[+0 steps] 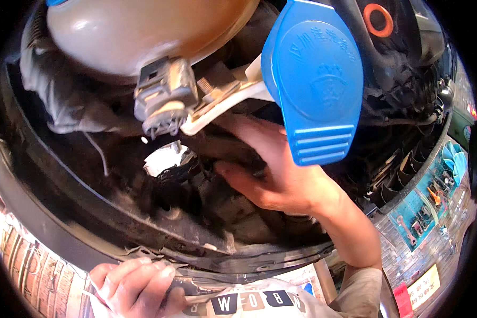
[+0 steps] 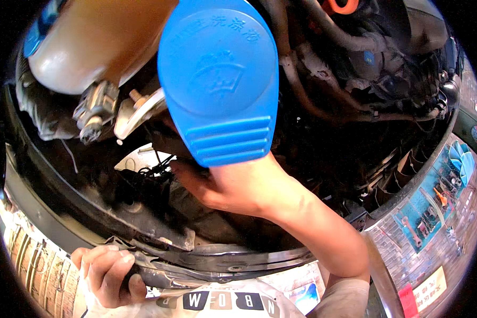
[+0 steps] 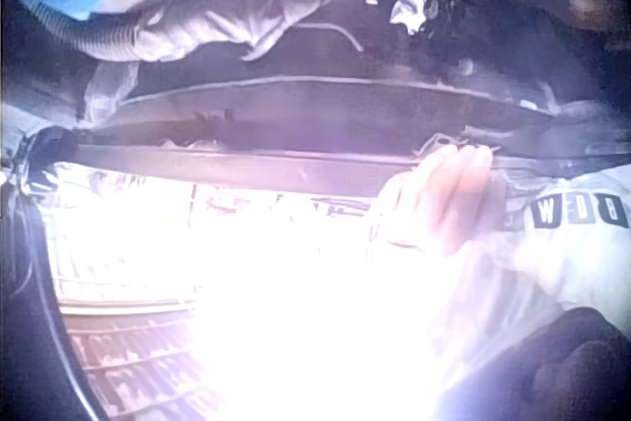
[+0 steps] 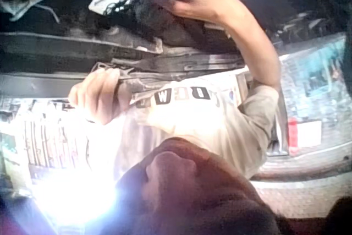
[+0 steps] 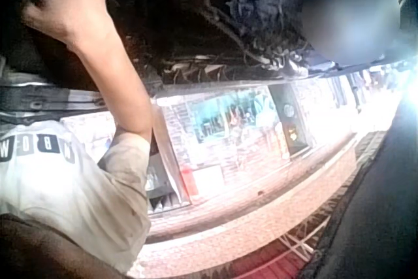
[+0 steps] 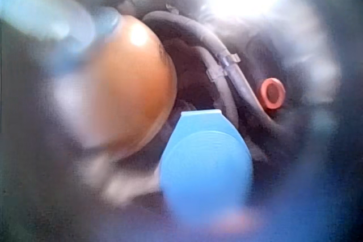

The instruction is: The person works on the front end of a car with the hood open, using a socket wrench to remove bolts from the front bumper cover. They detach the bumper cover and set it aside, then proceed to remove a plastic radiator cover and disconnect a wiring harness from the engine bay.

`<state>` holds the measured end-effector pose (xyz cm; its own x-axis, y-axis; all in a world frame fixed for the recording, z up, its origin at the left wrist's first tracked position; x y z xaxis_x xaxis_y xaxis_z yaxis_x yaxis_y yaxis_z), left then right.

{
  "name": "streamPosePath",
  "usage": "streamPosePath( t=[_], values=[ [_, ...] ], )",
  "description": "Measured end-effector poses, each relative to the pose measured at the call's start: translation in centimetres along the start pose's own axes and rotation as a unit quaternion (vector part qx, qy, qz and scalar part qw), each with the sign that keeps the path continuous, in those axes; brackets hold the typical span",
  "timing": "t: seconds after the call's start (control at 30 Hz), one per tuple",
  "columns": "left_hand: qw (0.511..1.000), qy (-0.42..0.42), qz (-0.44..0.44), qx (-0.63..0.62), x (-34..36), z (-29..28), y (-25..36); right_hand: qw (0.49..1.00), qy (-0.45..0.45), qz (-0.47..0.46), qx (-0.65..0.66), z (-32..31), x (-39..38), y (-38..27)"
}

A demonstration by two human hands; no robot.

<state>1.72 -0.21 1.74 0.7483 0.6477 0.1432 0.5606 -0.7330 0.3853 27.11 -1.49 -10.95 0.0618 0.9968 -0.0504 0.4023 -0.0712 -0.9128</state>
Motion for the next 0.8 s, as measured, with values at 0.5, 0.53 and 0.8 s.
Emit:
streamPosePath(
  t=[0.5, 0.53, 0.8],
  values=[
    [0.999, 0.027, -0.001, -0.041, -0.2, 0.6, -0.3, 0.985, 0.156, 0.063, -0.03, 2.9, 2.3, -1.9],
    [0.998, 0.036, 0.002, -0.046, -0.3, 0.8, -0.4, 0.983, 0.167, 0.045, -0.06, 2.7, 2.0, -1.8],
    [0.995, 0.081, 0.006, -0.049, -0.4, 1.2, -0.6, 0.982, 0.138, 0.117, 0.057, 0.9, -0.3, 0.2]
  ],
)
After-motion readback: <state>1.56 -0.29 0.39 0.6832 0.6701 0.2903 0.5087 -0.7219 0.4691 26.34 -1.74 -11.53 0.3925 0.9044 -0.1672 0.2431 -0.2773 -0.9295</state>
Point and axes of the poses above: each hand's wrist, its own x-axis towards the middle knuckle, its own z-axis out of the palm, y = z × x, the point moved 1 cm from there along x, towards the middle knuckle, and after that the axes turned 10 degrees about y, right-handed, at the moved point
